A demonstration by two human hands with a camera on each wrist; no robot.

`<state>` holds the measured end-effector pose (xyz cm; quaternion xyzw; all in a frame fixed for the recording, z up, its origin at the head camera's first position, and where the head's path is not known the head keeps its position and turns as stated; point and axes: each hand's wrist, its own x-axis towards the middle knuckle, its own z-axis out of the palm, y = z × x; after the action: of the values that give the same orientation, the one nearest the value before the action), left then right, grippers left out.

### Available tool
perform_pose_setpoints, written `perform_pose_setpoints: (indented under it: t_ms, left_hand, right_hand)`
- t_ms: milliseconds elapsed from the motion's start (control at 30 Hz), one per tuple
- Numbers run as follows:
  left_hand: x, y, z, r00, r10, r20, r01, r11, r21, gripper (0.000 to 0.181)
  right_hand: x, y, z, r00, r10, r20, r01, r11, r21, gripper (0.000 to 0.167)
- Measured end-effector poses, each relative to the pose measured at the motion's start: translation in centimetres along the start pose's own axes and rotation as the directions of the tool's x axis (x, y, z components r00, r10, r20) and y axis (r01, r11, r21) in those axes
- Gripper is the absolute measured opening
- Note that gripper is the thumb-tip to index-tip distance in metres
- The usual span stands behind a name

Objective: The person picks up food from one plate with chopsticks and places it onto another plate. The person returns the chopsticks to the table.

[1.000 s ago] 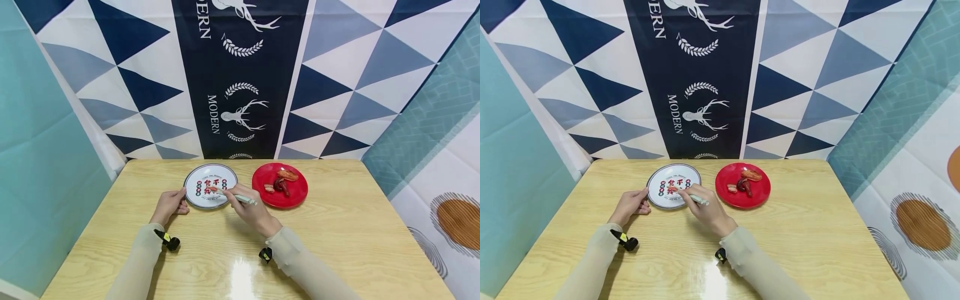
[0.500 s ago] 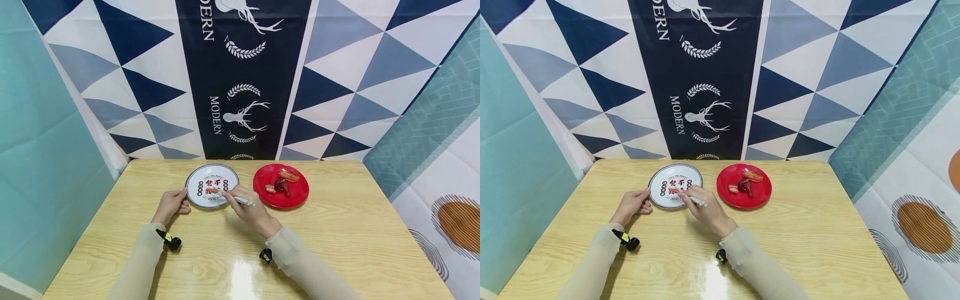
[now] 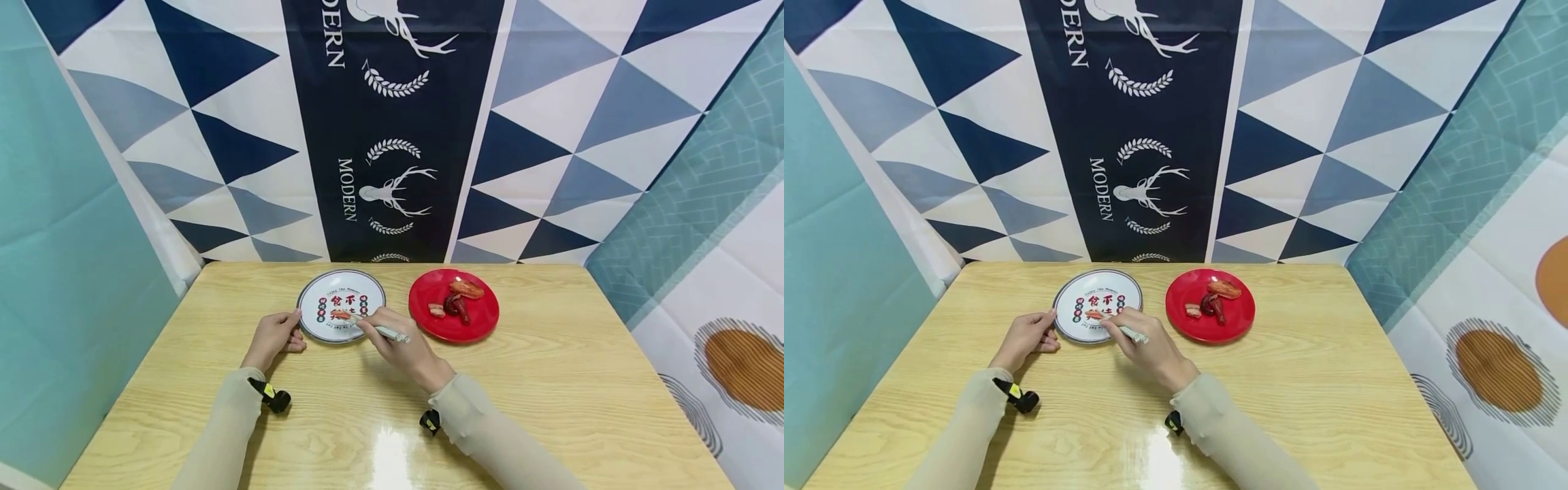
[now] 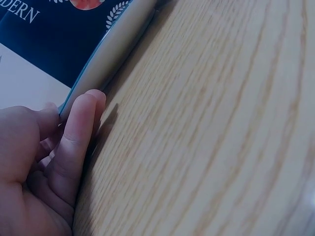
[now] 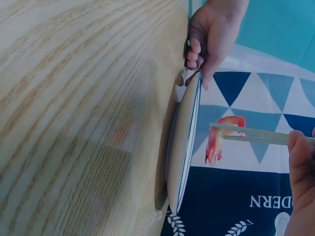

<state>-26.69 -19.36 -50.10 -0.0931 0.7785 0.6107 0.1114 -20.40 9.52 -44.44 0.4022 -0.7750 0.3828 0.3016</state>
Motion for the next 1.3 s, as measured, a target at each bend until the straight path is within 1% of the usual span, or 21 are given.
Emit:
perform_pose_setpoints:
  t_ms: [167,333,400,500,600,767,1000,1167,1200,1300]
  left_hand:
    - [0.1,0.2,-0.1,1.000,0.003,0.000,-0.003,1.000,0.006,0.047]
    - [0.0,-0.1,0.0,1.000,-0.009,-0.002,0.009,1.000,0.007,0.048]
    - [-0.1,-0.2,0.0,1.000,-0.016,-0.007,0.016,1.000,0.004,0.047]
    - [-0.1,-0.2,0.0,1.000,-0.005,-0.007,0.005,1.000,0.008,0.048]
    - [-0.3,-0.1,0.0,1.000,-0.001,-0.004,0.001,1.000,0.004,0.048]
    - [-0.5,0.1,-0.1,1.000,-0.004,-0.002,0.004,1.000,0.002,0.049]
    - [-0.3,-0.2,-0.1,1.000,-0.008,0.000,0.008,1.000,-0.003,0.049]
    - [0.0,-0.3,0.0,1.000,-0.012,-0.007,0.012,1.000,-0.010,0.048]
    - [0.0,-0.3,0.0,1.000,-0.013,-0.008,0.013,1.000,-0.012,0.048]
    - [0.0,-0.1,0.0,1.000,-0.006,-0.002,0.006,1.000,-0.008,0.048]
  right_hand:
    - [0.0,0.1,0.3,1.000,-0.005,0.004,0.005,1.000,0.002,0.019]
    - [0.2,0.1,0.7,1.000,-0.010,0.012,0.009,0.999,0.039,0.004]
    - [0.2,0.0,0.8,1.000,-0.009,0.012,0.009,0.999,0.047,0.007]
    - [0.2,0.0,0.9,1.000,-0.008,0.007,0.008,0.999,0.051,0.013]
    - [0.2,0.0,0.9,1.000,-0.017,0.002,0.017,0.999,0.038,0.012]
    - [0.2,0.0,1.1,1.000,-0.022,0.002,0.022,0.999,0.044,0.011]
    - [0.1,0.2,1.3,1.000,-0.017,0.016,0.016,0.999,0.044,0.004]
    - [0.0,0.2,1.4,0.999,-0.017,0.033,0.016,0.999,0.029,0.017]
    - [0.0,0.2,1.5,0.999,-0.020,0.034,0.019,1.000,0.023,0.018]
    - [0.1,0.2,1.6,0.999,-0.026,0.033,0.026,1.000,0.010,0.011]
